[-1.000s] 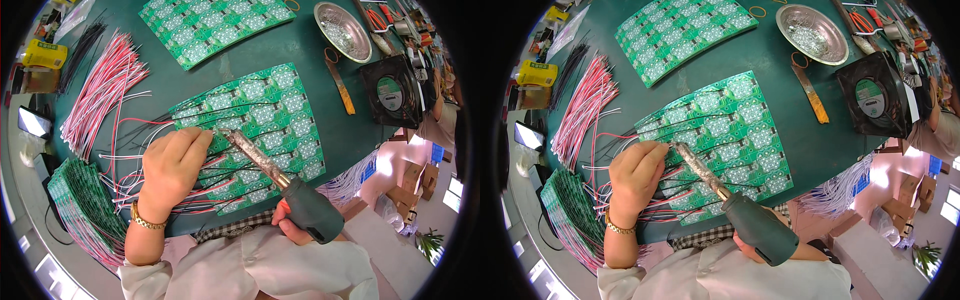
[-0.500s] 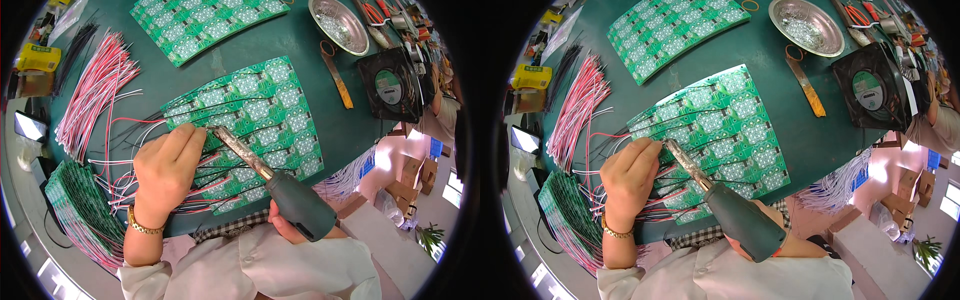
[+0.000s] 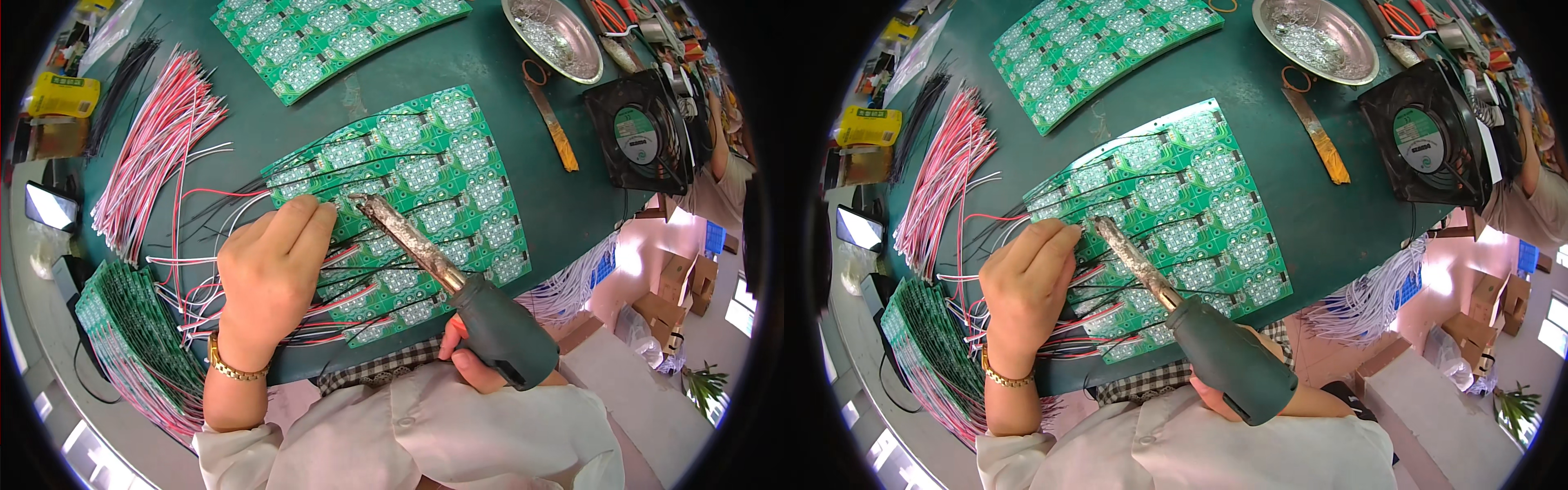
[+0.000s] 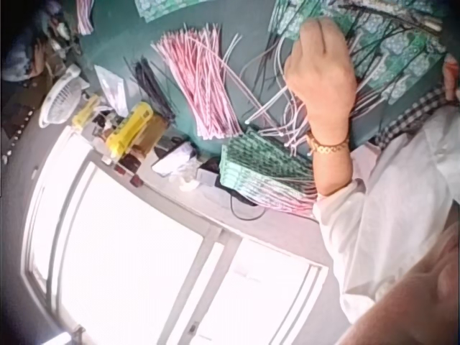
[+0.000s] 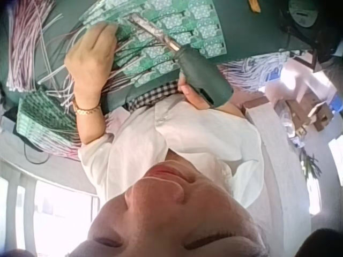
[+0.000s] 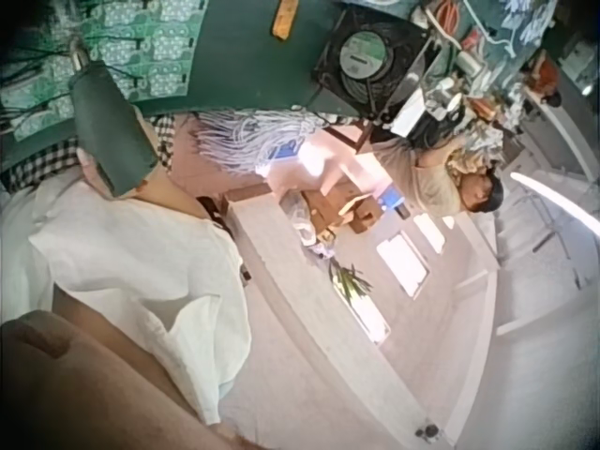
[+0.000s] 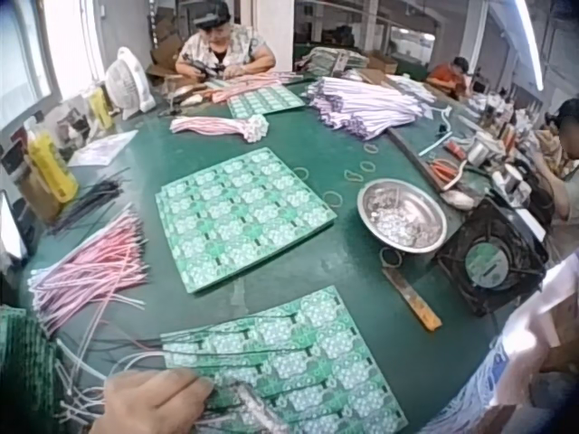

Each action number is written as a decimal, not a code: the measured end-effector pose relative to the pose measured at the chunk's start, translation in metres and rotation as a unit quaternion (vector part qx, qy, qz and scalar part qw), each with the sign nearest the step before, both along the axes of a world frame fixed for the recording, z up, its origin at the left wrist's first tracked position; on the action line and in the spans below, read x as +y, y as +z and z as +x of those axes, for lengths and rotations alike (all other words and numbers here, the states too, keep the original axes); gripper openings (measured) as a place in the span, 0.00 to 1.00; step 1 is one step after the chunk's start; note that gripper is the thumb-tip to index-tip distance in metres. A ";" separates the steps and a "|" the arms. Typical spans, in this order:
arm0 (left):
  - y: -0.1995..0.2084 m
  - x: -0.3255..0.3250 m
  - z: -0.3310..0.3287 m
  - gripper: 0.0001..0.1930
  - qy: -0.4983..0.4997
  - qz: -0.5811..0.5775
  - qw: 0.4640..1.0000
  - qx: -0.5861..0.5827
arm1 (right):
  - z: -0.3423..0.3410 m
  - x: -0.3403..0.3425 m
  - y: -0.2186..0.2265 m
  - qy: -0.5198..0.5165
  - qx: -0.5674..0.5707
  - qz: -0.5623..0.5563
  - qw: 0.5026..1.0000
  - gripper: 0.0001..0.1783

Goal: The person attaches wires to circuit boards, positioning the wire ends onto the boards by hand and soldering them in place with a soldering tool.

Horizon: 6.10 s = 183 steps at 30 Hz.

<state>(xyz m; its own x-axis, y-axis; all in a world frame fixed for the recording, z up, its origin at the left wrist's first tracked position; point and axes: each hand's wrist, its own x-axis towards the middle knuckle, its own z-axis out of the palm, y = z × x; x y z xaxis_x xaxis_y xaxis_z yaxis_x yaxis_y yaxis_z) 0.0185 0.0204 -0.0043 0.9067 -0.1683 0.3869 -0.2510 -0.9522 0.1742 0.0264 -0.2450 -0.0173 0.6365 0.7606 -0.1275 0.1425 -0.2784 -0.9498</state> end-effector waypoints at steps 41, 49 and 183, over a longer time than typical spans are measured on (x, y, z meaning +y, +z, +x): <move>0.007 -0.005 -0.003 0.13 0.001 -0.007 0.999 0.036 | -0.020 -0.011 -0.025 -0.042 0.055 0.064 0.996 0.12; 0.001 -0.001 -0.002 0.12 -0.025 0.030 0.999 -0.009 | -0.018 -0.010 -0.023 -0.059 0.026 0.051 0.997 0.17; 0.005 0.003 -0.005 0.14 -0.005 0.014 1.000 0.017 | -0.004 -0.003 -0.014 0.005 0.119 0.174 0.978 0.26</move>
<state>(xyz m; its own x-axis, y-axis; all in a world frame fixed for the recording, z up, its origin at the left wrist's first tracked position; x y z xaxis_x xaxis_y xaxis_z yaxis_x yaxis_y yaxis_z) 0.0136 0.0233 0.0011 0.9173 -0.1877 0.3512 -0.2549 -0.9543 0.1558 0.0222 -0.2484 -0.0310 0.6123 0.7906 -0.0038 -0.0927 0.0670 -0.9934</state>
